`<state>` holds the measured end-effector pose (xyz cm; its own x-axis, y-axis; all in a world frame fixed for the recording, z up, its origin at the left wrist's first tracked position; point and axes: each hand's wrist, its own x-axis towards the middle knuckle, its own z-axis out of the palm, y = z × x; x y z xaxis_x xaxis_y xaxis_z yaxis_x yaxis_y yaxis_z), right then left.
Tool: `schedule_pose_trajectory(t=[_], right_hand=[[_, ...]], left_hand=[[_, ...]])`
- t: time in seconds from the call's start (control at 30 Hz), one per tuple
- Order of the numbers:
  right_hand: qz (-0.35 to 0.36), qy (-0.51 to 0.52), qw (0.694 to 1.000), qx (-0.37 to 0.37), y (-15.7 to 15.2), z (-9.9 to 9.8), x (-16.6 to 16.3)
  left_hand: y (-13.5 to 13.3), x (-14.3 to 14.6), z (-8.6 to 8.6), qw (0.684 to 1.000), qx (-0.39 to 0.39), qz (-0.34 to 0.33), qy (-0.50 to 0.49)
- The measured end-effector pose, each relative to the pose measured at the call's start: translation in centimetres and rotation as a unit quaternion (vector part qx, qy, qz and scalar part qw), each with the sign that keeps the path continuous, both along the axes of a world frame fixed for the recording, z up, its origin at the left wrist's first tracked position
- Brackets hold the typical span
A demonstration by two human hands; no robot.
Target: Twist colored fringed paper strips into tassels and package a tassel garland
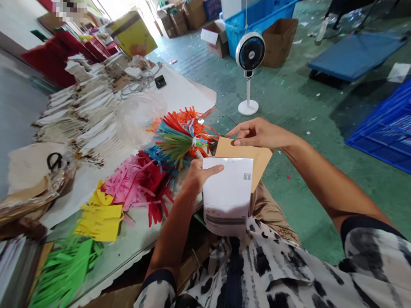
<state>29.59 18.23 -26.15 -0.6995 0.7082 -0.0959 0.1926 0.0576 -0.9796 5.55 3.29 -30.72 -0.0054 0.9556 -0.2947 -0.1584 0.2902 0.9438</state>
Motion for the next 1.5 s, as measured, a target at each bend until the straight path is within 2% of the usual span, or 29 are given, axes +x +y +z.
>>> schedule_pose_trajectory(t=[0.13,0.27,0.43,0.77,0.87,1.03,1.1,1.3,1.5], right_hand=[[-0.006,0.026,1.0,-0.002,-0.4,-0.9,0.3],[0.001,0.05,0.998,0.049,-1.0,-1.0,0.3],[0.031,0.017,0.994,0.1,-1.2,-0.8,0.2],[0.028,0.011,0.995,0.1,-1.2,-1.7,0.2],[0.028,0.03,0.993,0.112,-1.1,-2.2,0.3],[0.038,0.06,0.994,0.079,-1.2,-2.6,0.2],[0.037,0.057,0.993,0.093,-1.4,-2.8,0.1],[0.007,0.041,0.988,0.152,-2.0,-3.1,-0.3],[0.022,0.05,0.979,0.195,-2.2,-3.1,-0.5]], left_hand=[[-0.2,-0.2,0.1,1.0,0.0,0.008,-0.006],[-0.4,-0.4,-0.1,1.0,0.002,0.015,0.003],[-0.8,-0.4,0.1,1.0,0.008,0.008,0.017],[-1.6,0.0,0.9,0.998,0.03,0.008,0.051],[-1.7,0.1,0.8,0.996,0.045,0.018,0.075],[-1.7,0.1,0.4,0.993,0.052,0.024,0.105],[-1.7,0.1,0.1,0.991,0.058,0.026,0.114],[-1.8,-0.2,-0.3,0.995,0.038,0.037,0.081],[-1.9,-0.3,-0.4,0.999,0.018,0.032,0.035]])
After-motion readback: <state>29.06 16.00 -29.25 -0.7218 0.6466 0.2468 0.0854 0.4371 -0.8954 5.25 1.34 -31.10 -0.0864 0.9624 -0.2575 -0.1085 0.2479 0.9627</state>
